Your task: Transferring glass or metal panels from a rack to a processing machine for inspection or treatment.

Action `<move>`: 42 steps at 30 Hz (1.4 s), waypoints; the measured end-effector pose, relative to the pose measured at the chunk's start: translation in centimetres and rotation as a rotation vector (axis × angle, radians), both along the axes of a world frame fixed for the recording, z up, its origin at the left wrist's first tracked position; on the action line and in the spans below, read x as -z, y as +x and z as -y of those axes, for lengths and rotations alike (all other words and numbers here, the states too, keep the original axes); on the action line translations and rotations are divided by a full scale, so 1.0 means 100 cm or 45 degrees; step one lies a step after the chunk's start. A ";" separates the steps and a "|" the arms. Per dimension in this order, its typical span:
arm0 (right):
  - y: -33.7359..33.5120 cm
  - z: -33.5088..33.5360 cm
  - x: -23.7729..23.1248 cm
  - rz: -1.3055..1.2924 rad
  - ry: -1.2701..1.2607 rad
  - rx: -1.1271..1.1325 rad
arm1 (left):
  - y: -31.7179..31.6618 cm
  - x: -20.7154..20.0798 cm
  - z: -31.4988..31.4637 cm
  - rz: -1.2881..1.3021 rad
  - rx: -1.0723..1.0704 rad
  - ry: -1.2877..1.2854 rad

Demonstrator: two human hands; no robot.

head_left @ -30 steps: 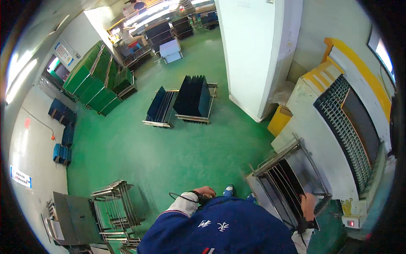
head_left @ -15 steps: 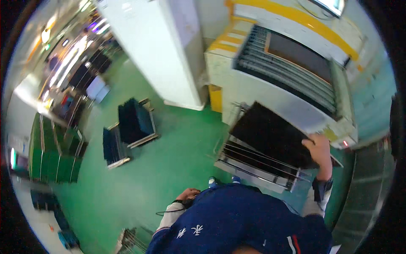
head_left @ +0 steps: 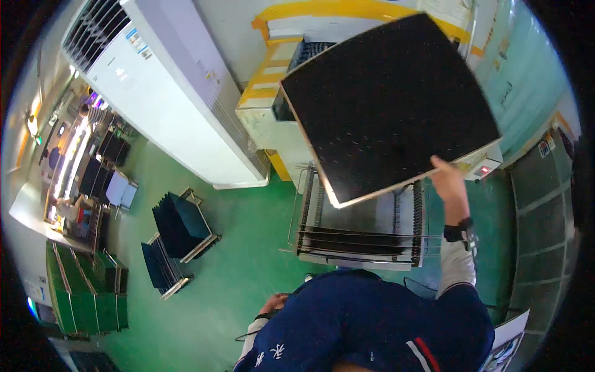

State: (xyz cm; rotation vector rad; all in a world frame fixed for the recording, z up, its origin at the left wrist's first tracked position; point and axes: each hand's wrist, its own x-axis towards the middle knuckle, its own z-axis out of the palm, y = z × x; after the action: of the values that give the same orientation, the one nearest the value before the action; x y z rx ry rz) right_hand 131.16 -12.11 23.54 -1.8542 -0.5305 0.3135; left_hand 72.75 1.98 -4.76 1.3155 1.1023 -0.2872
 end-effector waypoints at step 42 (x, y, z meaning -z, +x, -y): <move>0.042 -0.121 0.085 -1.366 0.724 -0.063 | 0.002 0.040 0.029 -0.058 -0.479 -0.191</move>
State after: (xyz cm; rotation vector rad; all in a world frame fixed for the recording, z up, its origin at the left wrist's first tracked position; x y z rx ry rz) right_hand 135.32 -0.06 15.04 -0.9159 0.0938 0.9910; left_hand 72.94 -0.88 -8.72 0.9504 1.3153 -0.1170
